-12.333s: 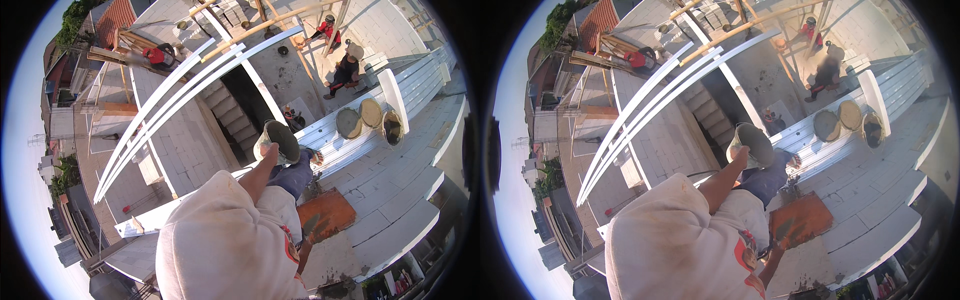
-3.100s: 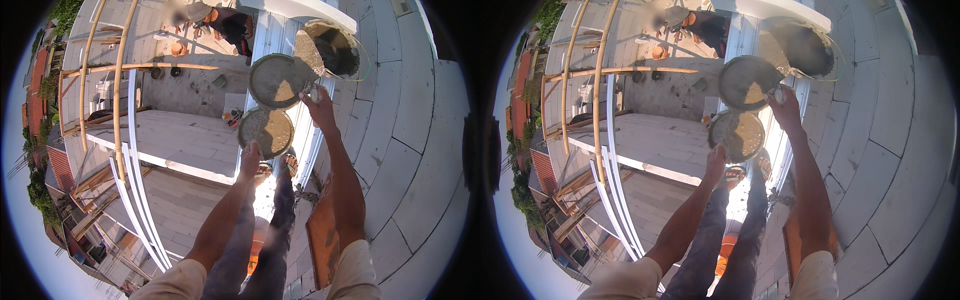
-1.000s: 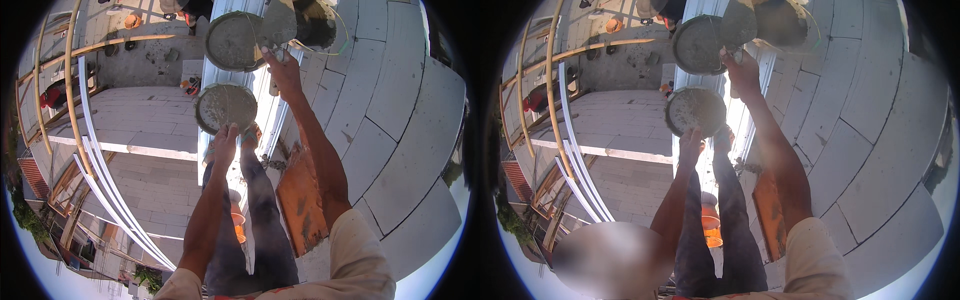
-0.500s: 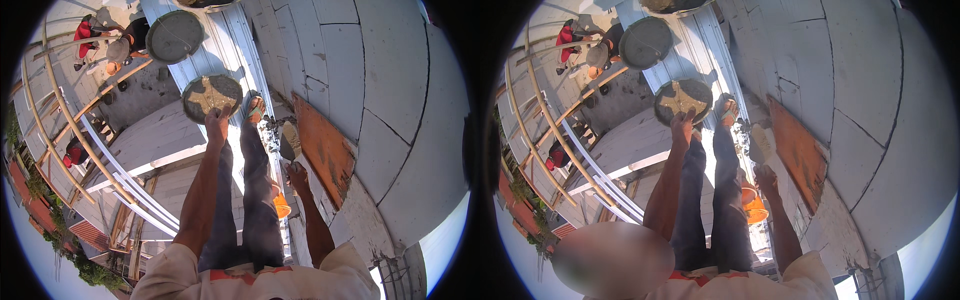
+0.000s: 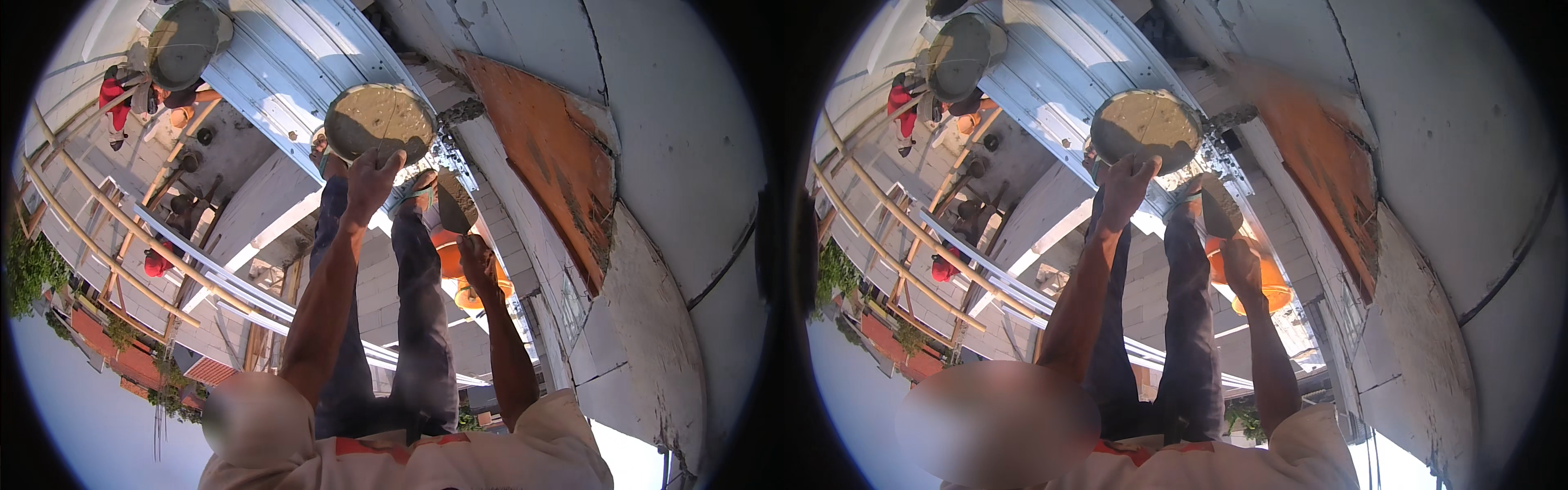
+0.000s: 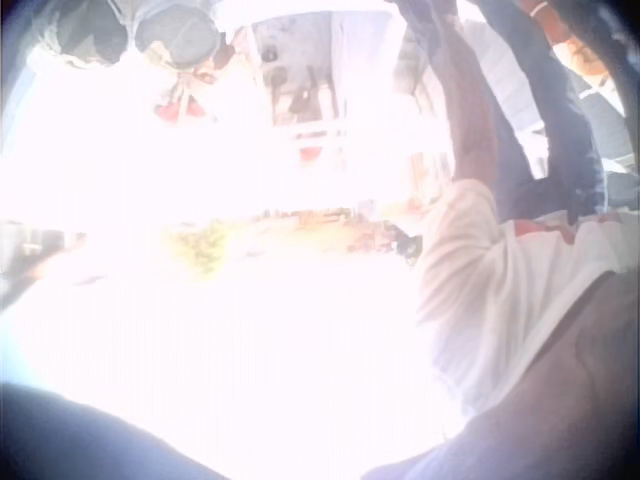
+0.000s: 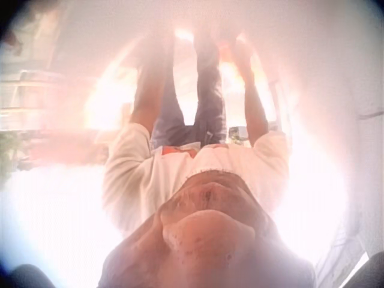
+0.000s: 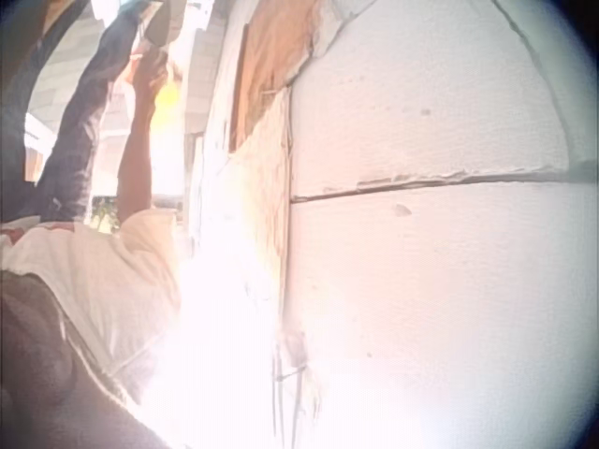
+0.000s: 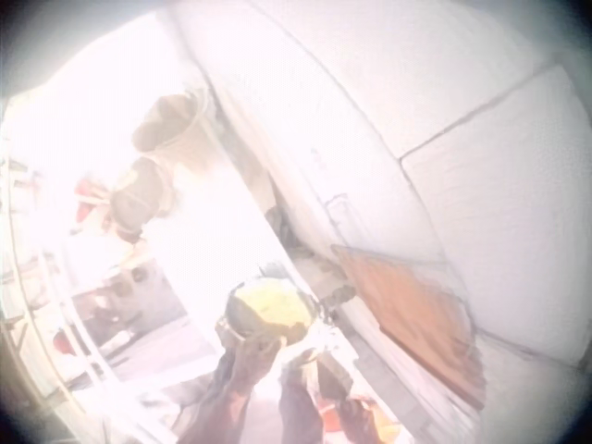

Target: The person hammers nails into a white board on a wall, then mixes cement in a bucket with a trowel. They apply the cement to the wall and smooth it with their hands.

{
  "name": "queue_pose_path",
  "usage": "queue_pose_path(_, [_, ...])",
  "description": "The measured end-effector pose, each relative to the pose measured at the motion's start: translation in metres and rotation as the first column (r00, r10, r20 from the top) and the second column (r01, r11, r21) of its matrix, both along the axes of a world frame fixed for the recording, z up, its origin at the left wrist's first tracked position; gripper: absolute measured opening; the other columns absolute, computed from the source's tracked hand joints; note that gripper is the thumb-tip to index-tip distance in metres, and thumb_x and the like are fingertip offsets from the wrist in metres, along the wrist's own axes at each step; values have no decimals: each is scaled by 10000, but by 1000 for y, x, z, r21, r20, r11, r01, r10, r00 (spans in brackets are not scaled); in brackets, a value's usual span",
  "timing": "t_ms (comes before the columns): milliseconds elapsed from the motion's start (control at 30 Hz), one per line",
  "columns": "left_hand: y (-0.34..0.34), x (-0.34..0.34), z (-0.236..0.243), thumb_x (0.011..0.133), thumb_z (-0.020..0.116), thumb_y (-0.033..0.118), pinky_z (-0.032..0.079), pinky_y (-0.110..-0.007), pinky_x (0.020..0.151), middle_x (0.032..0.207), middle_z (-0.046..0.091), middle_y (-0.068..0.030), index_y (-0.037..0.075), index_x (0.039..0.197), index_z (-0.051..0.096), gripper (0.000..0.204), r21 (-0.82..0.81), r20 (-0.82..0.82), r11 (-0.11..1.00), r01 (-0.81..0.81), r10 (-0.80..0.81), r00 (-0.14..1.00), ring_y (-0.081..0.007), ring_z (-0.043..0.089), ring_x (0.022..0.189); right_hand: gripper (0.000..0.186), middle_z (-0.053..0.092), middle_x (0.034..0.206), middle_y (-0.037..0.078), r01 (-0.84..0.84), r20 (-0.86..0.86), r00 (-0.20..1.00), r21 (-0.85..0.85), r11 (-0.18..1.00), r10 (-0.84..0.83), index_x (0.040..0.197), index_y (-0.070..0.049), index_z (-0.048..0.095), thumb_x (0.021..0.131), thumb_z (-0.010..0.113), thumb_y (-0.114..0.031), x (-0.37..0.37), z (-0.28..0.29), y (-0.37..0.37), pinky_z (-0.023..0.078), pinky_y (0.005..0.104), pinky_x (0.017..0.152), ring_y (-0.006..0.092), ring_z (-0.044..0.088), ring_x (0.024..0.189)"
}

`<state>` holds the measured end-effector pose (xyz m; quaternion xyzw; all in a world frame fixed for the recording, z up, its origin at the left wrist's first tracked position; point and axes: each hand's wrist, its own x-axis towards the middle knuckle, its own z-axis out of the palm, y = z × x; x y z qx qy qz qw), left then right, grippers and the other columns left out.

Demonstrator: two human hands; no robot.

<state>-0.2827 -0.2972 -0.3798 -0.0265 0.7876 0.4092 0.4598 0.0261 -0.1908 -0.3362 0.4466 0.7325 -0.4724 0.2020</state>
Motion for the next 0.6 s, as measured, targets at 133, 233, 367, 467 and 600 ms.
queue_pose_path(133, [-2,32,-11,971,694,377,473,-321,698,795,672,-62,-21,934,718,400,25,81,996,-86,84,993,-136,597,752,191,666,875,225,-115,-31,993,78,990,118,1000,-27,620,999,633,-218,-23,1,22,513,461,644,416,688,827])
queue_pose_path(233, [-16,48,-28,1005,645,323,387,-269,637,750,540,43,31,917,700,311,43,178,982,-185,174,969,-77,450,675,259,712,928,200,-305,83,952,262,916,293,1022,-53,658,985,614,-306,-23,-24,31,568,465,675,410,719,856])
queue_pose_path(367, [-30,48,-38,1039,554,169,415,-260,704,846,581,14,26,948,661,201,159,-61,983,-92,103,993,-89,508,743,263,726,943,150,-593,308,804,346,727,509,1083,-87,657,986,564,-313,-47,-60,53,593,465,679,365,741,838])
queue_pose_path(467, [-51,38,-54,1003,544,31,485,-289,758,902,651,-71,-23,1004,652,122,-30,-520,984,177,-166,838,-140,615,826,244,709,953,138,-696,480,701,298,654,527,1089,-75,637,960,574,-273,-99,-54,62,600,451,643,309,746,809])
queue_pose_path(600, [-81,14,-84,968,548,45,513,-365,765,912,667,-136,-16,1078,687,187,-71,-548,997,-16,-26,836,-263,655,817,219,696,913,108,-803,402,595,328,498,695,1038,-65,655,895,655,-231,-122,-97,45,604,425,628,252,739,797])
